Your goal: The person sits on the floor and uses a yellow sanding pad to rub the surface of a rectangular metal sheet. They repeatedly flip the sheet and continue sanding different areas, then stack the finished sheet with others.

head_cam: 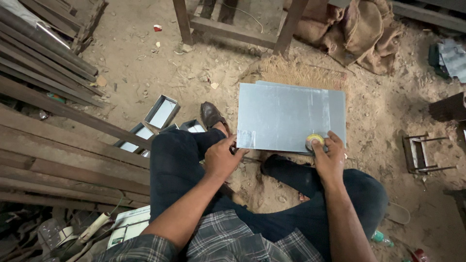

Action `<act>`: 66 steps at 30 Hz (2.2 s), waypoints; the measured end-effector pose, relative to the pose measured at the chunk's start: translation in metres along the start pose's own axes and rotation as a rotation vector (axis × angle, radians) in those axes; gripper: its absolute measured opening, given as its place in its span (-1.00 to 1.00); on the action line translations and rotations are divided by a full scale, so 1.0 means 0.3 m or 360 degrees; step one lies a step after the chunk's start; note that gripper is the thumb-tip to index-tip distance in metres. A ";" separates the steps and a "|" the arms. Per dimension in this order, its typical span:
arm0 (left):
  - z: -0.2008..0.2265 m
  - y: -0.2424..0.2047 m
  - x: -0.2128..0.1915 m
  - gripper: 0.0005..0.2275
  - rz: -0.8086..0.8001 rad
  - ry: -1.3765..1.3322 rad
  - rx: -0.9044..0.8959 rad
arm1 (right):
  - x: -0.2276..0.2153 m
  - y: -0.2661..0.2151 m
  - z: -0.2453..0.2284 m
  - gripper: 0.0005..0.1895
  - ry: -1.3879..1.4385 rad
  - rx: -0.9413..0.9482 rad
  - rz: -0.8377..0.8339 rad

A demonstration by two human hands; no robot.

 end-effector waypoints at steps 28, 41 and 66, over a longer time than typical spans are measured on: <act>-0.158 0.186 0.248 -0.63 -0.0659 -0.1327 -0.0417 | 0.208 -0.063 -0.318 -0.74 0.0234 -0.0247 -0.0382; -0.083 0.185 0.196 -0.75 -0.0596 -0.1205 -0.0227 | 0.337 0.043 -0.428 -0.78 0.0022 -0.0265 -0.0246; -0.103 0.198 0.243 -0.76 -0.0377 -0.1091 0.0023 | 0.257 -0.138 -0.393 -0.76 -0.0274 -0.0434 -0.0740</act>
Point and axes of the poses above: each hand's wrist, its own y-axis towards the middle knuckle, its own x-axis out of the palm, z = x × y, the point moved 4 cm from there along y, towards the middle knuckle, and after that the axes turned 11 degrees about -x, right-handed, at the moved point
